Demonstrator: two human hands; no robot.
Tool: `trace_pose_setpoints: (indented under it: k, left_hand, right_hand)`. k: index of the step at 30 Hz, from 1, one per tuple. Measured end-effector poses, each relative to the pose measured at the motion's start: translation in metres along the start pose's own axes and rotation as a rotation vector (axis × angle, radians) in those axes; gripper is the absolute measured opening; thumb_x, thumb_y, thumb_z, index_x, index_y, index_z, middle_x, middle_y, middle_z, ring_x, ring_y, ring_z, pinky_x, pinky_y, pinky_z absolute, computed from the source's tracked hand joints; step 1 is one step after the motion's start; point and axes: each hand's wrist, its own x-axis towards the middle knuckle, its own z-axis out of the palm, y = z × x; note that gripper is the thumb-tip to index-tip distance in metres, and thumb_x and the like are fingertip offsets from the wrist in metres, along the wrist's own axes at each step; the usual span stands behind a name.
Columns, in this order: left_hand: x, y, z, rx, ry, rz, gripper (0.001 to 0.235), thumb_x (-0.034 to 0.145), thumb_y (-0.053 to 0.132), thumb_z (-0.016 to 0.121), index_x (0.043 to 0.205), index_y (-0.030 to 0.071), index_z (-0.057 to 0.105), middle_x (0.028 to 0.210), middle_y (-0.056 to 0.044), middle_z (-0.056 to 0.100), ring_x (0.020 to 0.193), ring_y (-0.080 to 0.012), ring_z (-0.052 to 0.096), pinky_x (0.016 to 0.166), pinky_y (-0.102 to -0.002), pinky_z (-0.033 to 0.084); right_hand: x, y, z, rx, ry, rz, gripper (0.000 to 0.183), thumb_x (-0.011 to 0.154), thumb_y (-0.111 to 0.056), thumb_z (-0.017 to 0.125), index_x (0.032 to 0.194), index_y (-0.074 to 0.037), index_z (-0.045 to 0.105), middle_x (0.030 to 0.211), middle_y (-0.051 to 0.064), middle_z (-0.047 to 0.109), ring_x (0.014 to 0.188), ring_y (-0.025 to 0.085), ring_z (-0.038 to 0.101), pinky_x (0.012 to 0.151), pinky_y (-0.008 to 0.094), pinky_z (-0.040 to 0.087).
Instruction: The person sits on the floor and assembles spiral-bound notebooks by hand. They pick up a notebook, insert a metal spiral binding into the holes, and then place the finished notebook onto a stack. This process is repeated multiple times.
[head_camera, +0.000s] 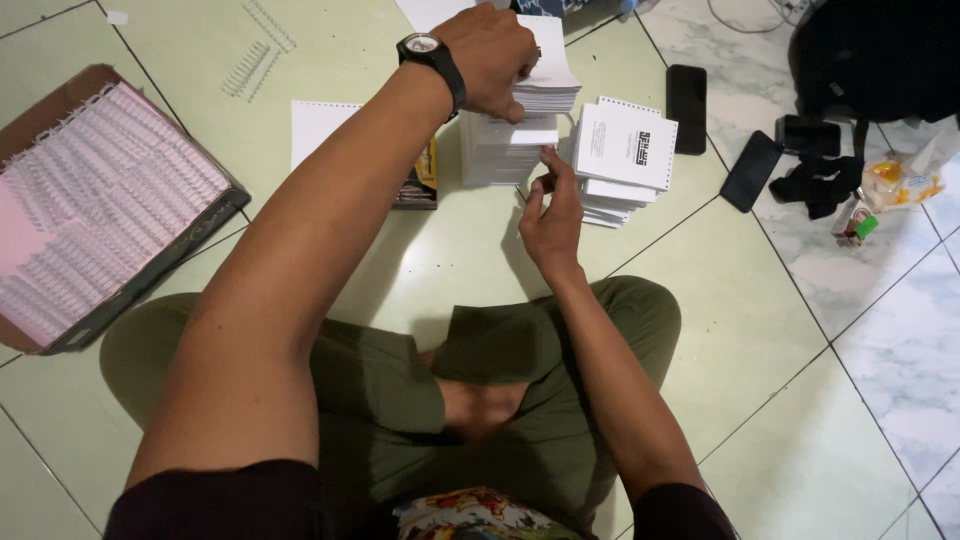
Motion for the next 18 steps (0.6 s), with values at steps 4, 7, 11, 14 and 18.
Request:
trace_pose_setpoints:
  k: [4,7,11,14,18]
  left_hand:
    - [-0.0009,-0.0013,-0.0009,-0.026,0.015,0.009,0.044,0.069,0.051,0.088,0.086,0.014,0.075,0.080,-0.014,0.072,0.071,-0.0381,0.067,0.062,-0.048,0.050]
    - [-0.0008,-0.0015,-0.0028,-0.003,0.031,0.030,0.037,0.067,0.047,0.085,0.075,0.013,0.071,0.070,-0.013,0.070,0.063,-0.0368,0.065,0.055,-0.047,0.048]
    - [0.0008,-0.0021,-0.0026,-0.026,0.011,0.012,0.039,0.069,0.049,0.086,0.081,0.014,0.074,0.077,-0.012,0.072,0.068,-0.0365,0.066,0.060,-0.047,0.049]
    - [0.0010,-0.0016,-0.0039,-0.025,0.004,0.011,0.040,0.070,0.050,0.087,0.083,0.014,0.075,0.079,-0.013,0.073,0.071,-0.0371,0.067,0.061,-0.048,0.050]
    - [0.0012,-0.0022,-0.0042,-0.035,-0.025,-0.004,0.038,0.069,0.048,0.086,0.084,0.015,0.075,0.080,-0.012,0.073,0.075,-0.0359,0.067,0.064,-0.048,0.051]
  right_hand:
    - [-0.0018,0.0053,0.0011,-0.002,0.003,0.017,0.040,0.101,0.005,0.050,0.140,-0.004,0.049,0.151,0.017,0.053,0.121,0.029,0.064,0.100,0.037,0.053]
    - [-0.0009,0.0055,0.0010,-0.020,0.003,0.022,0.041,0.101,0.002,0.051,0.141,-0.005,0.049,0.150,0.015,0.054,0.097,0.023,0.064,0.092,0.038,0.054]
    - [0.0005,0.0019,-0.0005,0.008,0.015,0.005,0.037,0.101,0.002,0.051,0.137,-0.003,0.050,0.146,0.016,0.057,0.095,0.021,0.064,0.093,0.036,0.054]
    - [0.0014,-0.0020,-0.0024,0.010,0.001,0.020,0.038,0.100,0.003,0.051,0.138,-0.003,0.050,0.147,0.015,0.057,0.093,0.020,0.063,0.091,0.036,0.054]
    - [0.0004,0.0016,0.0000,0.006,0.004,0.035,0.038,0.098,0.004,0.051,0.135,-0.004,0.051,0.147,0.014,0.057,0.091,0.021,0.063,0.091,0.036,0.054]
